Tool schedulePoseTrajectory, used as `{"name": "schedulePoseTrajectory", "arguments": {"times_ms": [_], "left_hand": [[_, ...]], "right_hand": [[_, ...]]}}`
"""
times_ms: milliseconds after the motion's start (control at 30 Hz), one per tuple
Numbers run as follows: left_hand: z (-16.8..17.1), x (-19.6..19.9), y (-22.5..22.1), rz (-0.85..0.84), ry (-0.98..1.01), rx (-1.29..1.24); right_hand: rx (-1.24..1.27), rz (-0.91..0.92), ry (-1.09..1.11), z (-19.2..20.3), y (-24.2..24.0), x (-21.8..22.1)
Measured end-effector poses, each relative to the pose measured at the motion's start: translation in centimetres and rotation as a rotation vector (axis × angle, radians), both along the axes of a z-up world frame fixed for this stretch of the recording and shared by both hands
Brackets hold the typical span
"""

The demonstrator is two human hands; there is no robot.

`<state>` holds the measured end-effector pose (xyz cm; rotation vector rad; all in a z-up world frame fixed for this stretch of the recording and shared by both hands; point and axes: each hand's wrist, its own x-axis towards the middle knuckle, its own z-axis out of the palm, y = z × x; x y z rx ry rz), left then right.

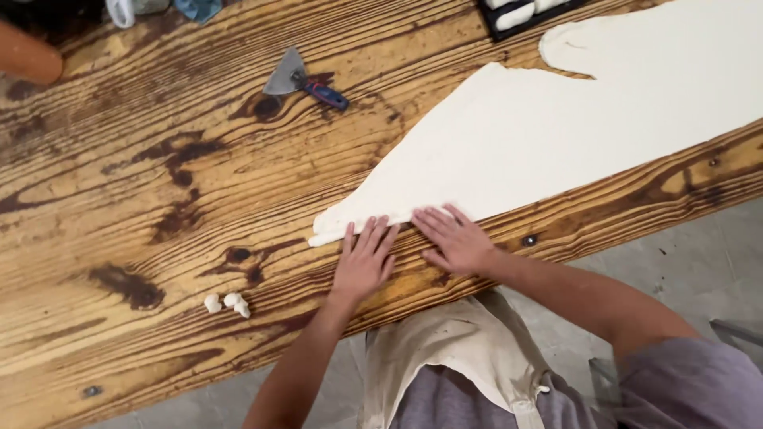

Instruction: Cut dough into small pieces and arrange them on a baking tray

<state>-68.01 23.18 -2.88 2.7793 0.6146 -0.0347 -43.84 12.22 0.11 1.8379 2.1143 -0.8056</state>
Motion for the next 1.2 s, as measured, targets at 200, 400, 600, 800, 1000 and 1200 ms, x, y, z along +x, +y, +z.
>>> {"name": "schedulePoseTrajectory", "arguments": {"times_ms": [200,400,600,800,1000,1200], "left_hand": [[0.9,5.7,-1.1,0.071,0.056,-0.157],[0.0,9.8,-2.9,0.009,0.046,-0.098],[-0.6,14.0,-5.4,0.053,0.028,-0.032],[-2.2,18.8,-8.6,0.256,-0.099,0.145],[-0.1,23.6,-11.9,0.237,-0.171,0.245],[0.0,25.9,-12.9,0.237,-0.17,0.324]], "right_hand": [[0.451,-0.398,-0.157,-2.6,2.6,7.4],[0.477,-0.097,-0.207,-3.4,-1.7,8.4],[0.538,-0.399,0.038,-10.3,-4.6,13.1],[0.425,-0.286,-0.059,-4.7,-2.7,20.4],[0.331,-0.054,0.104,-4.1,-11.2,19.5],[0.282,-0.442,-0.026,0.1,-3.7,28.3]]}}
